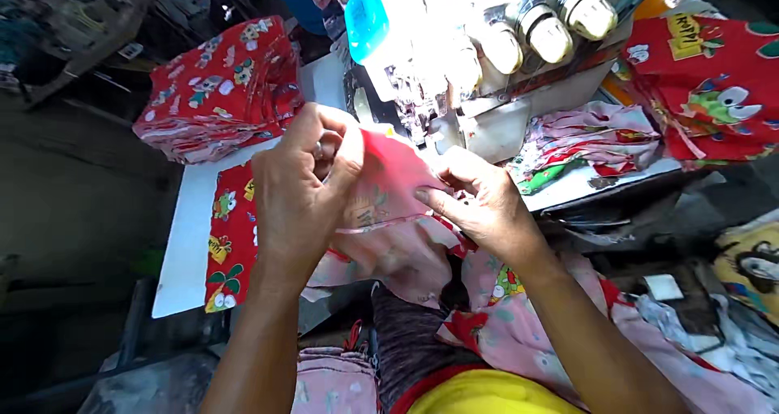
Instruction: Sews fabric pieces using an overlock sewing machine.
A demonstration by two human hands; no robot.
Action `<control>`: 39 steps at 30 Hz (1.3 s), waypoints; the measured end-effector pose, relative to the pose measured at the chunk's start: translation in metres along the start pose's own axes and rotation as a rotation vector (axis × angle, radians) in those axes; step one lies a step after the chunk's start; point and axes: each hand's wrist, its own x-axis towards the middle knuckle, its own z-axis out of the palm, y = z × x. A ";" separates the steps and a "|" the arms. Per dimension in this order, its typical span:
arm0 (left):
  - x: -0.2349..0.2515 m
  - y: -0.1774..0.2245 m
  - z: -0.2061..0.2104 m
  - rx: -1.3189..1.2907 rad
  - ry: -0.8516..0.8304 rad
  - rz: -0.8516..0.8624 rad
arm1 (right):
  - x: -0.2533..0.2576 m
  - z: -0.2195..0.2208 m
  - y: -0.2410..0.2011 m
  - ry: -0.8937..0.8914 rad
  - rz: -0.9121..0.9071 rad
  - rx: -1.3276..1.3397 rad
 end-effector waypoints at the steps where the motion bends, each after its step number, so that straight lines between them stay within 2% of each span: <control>1: 0.001 -0.004 0.002 -0.034 0.032 -0.035 | -0.003 0.002 0.000 0.018 0.020 0.019; 6: -0.006 -0.020 0.007 -0.183 0.073 -0.170 | -0.009 0.015 0.000 0.135 0.109 0.265; 12: -0.021 -0.028 0.007 -0.235 0.035 -0.234 | -0.009 0.021 0.009 0.225 0.092 0.363; 18: -0.020 -0.035 0.010 -0.346 0.037 -0.158 | -0.007 0.026 0.010 0.277 0.008 0.254; 23: -0.027 -0.027 0.012 -0.407 -0.042 -0.220 | -0.005 0.026 0.008 0.253 -0.009 0.172; 30: -0.026 -0.030 0.012 -0.427 0.103 -0.196 | -0.003 0.023 0.004 0.206 -0.061 0.169; 34: -0.030 -0.027 0.011 -0.439 0.084 -0.175 | 0.001 0.022 0.003 0.224 -0.096 0.146; 39: -0.033 -0.027 0.011 -0.617 0.131 -0.287 | 0.001 0.022 0.003 0.224 -0.101 0.113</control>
